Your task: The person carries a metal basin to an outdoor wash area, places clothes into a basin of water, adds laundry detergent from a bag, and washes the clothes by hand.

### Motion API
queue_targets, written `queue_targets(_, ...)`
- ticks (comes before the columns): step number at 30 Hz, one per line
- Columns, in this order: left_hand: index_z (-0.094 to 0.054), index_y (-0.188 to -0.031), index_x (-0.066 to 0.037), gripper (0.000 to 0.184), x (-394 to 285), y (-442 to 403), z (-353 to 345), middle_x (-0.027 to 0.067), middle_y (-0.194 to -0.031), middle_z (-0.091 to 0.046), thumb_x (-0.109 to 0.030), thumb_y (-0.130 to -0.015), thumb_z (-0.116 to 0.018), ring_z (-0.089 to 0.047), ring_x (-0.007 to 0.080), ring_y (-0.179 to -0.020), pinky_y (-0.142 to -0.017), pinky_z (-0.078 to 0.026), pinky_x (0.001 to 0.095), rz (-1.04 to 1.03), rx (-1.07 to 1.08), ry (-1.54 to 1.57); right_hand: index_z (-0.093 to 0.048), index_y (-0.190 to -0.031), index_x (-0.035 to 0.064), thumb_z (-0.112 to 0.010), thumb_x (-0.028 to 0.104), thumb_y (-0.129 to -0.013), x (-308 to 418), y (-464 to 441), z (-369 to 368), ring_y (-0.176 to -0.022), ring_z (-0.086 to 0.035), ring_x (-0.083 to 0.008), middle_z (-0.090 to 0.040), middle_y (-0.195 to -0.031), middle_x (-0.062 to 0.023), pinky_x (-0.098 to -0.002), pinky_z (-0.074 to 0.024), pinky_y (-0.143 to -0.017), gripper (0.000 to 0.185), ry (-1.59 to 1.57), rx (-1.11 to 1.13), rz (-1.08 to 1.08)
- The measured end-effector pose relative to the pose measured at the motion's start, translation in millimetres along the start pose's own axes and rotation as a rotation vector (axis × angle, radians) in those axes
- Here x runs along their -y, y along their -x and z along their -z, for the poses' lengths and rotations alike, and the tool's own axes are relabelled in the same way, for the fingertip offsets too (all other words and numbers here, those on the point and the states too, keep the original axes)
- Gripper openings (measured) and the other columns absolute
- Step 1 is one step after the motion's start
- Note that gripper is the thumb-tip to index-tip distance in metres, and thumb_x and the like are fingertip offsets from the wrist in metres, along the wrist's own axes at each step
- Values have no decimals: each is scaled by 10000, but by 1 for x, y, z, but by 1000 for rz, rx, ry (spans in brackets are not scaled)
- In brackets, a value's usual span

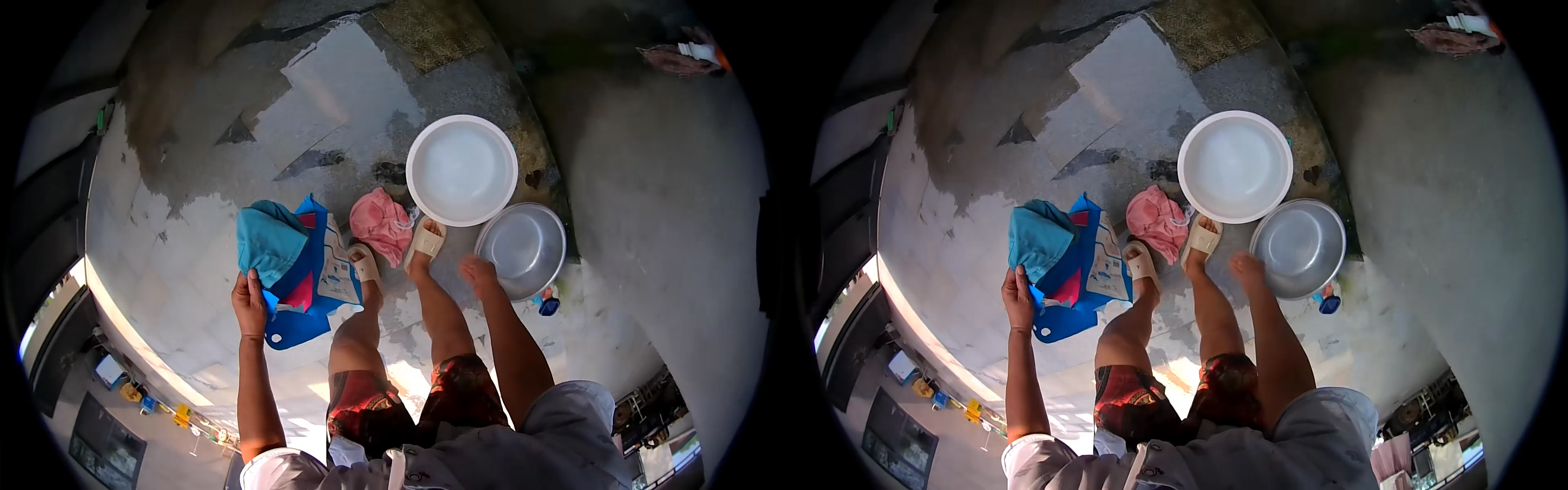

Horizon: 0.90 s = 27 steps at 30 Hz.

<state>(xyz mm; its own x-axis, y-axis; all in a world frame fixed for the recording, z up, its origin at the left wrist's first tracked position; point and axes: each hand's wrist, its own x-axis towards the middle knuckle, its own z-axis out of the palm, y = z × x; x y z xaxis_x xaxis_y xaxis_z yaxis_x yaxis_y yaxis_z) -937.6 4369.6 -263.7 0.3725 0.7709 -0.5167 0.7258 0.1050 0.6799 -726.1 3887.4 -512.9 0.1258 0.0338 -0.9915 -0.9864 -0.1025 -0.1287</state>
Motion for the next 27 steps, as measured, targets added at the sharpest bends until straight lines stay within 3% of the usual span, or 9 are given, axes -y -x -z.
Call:
queue_targets(4, -628, -900, -47, 333, -21, -46, -18, -84, -680, -443, -311, -1050, -491, -364, 23, -650, -577, -309, 210, -72, 32, -78, -595, -1171, 41, -667, 174, -887, 33, 2, -31, -1038, -647, -238, -651, -1076, -122, -358, -528, -931, 322, -60, -74, 40)
queue_targets(10, -657, -967, -18, 334, -19, -145, -71, -42, -745, -540, -308, -1043, -509, -435, 50, -728, -668, -387, 216, -206, 66, -175, -521, -1243, 15, -660, 226, -909, 28, -70, -59, -1116, -605, -293, -602, -1189, -158, -388, -526, -946, 419, -334, -183, -113)
queue_targets(12, -663, -975, -25, 334, -15, -172, -78, -39, -738, -540, -312, -1044, -507, -439, 52, -727, -668, -390, 217, -194, 126, -266, -498, -1275, 18, -671, 234, -905, 5, -108, -58, -1171, -568, -296, -578, -1233, -173, -394, -494, -988, 463, -159, -157, -49)
queue_targets(14, -663, -975, -41, 326, -25, -200, -87, -23, -719, -534, -312, -1047, -498, -437, 56, -712, -654, -390, 219, -242, 196, -354, -482, -1304, 31, -681, 236, -899, -7, -139, -63, -1213, -537, -287, -562, -1268, -170, -394, -458, -1028, 495, -256, -126, -90)
queue_targets(16, -655, -979, -45, 325, -32, -219, -96, -23, -723, -529, -321, -1047, -496, -431, 58, -705, -647, -389, 222, -287, 220, -395, -473, -1328, 55, -690, 234, -893, -8, -157, -72, -1242, -513, -266, -554, -1293, -152, -389, -418, -1063, 518, -634, -90, -213)
queue_targets(19, -634, -993, -31, 349, -35, -243, -102, 6, -728, -525, -337, -1052, -477, -434, 78, -697, -640, -398, 236, -319, 321, -454, -496, -1303, 86, -695, 225, -887, 1, -147, -106, -1232, -510, -242, -557, -1284, -100, -405, -377, -1082, 482, -688, -191, -134)
queue_targets(22, -653, -1060, -49, 347, -42, -265, -106, 36, -731, -584, -355, -1043, -490, -480, 83, -695, -666, -435, 245, -353, 336, -580, -509, -1288, 95, -686, 190, -886, 11, -143, -124, -1234, -537, -292, -582, -1257, -120, -442, -405, -1063, 449, -747, -266, -77)
queue_targets(23, -653, -1061, -49, 352, -44, -270, -107, 42, -732, -586, -359, -1043, -488, -483, 87, -695, -668, -437, 248, -345, 337, -591, -518, -1293, 115, -687, 124, -871, 14, -146, -128, -1191, -567, -269, -595, -1228, -84, -449, -442, -1029, 455, -804, -143, 23)
queue_targets(27, -653, -1054, -48, 362, -50, -282, -123, 59, -713, -574, -367, -1044, -483, -489, 111, -684, -676, -445, 265, -349, 299, -634, -559, -1223, 90, -708, 52, -835, 57, -144, -154, -1136, -571, -251, -595, -1201, -51, -424, -471, -996, 418, -778, -108, 242)
